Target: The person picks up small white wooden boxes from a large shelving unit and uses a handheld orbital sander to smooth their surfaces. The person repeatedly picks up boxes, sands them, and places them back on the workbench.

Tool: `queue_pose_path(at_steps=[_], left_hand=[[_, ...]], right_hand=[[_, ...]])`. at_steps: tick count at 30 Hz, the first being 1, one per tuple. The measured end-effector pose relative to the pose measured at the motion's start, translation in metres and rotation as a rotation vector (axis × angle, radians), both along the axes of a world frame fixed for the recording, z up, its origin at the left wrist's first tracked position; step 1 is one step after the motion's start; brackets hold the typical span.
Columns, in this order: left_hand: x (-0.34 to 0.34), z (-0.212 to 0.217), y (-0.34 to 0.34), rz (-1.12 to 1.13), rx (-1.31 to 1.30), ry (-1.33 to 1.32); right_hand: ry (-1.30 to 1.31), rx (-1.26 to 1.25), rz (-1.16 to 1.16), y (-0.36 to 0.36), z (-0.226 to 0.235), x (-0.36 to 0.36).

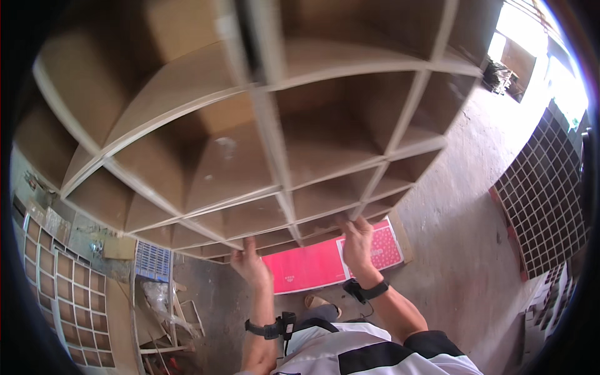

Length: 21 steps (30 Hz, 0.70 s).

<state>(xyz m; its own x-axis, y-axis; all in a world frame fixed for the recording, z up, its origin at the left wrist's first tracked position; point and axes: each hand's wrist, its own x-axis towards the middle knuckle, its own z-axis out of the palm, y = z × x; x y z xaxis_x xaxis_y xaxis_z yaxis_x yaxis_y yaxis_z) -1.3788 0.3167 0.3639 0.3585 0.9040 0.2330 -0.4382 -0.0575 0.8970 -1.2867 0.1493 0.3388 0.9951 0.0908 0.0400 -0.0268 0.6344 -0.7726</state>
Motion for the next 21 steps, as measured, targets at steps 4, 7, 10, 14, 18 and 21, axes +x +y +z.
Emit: queue_pose_path(at_steps=[4,7,10,14,18,21], left_hand=[[0.103,0.014,-0.002,-0.15,0.051,-0.032],[0.167,0.007,-0.01,-0.254,-0.006,0.031],[0.24,-0.002,-0.032,-0.317,0.003,0.119],[0.33,-0.012,-0.089,-0.373,-0.064,0.055],[0.423,-0.033,-0.067,-0.457,-0.016,0.103],[0.491,-0.06,-0.07,-0.38,0.002,0.044]], right_hand=[[-0.025,0.062,-0.15,-0.009,0.003,0.091],[0.009,-0.091,-0.274,-0.03,-0.003,0.138],[-0.027,-0.144,-0.367,-0.057,-0.001,0.191],[0.051,-0.194,-0.381,-0.111,-0.011,0.281],[0.067,-0.268,-0.422,-0.097,-0.022,0.353],[0.007,-0.304,-0.382,-0.106,-0.05,0.429]])
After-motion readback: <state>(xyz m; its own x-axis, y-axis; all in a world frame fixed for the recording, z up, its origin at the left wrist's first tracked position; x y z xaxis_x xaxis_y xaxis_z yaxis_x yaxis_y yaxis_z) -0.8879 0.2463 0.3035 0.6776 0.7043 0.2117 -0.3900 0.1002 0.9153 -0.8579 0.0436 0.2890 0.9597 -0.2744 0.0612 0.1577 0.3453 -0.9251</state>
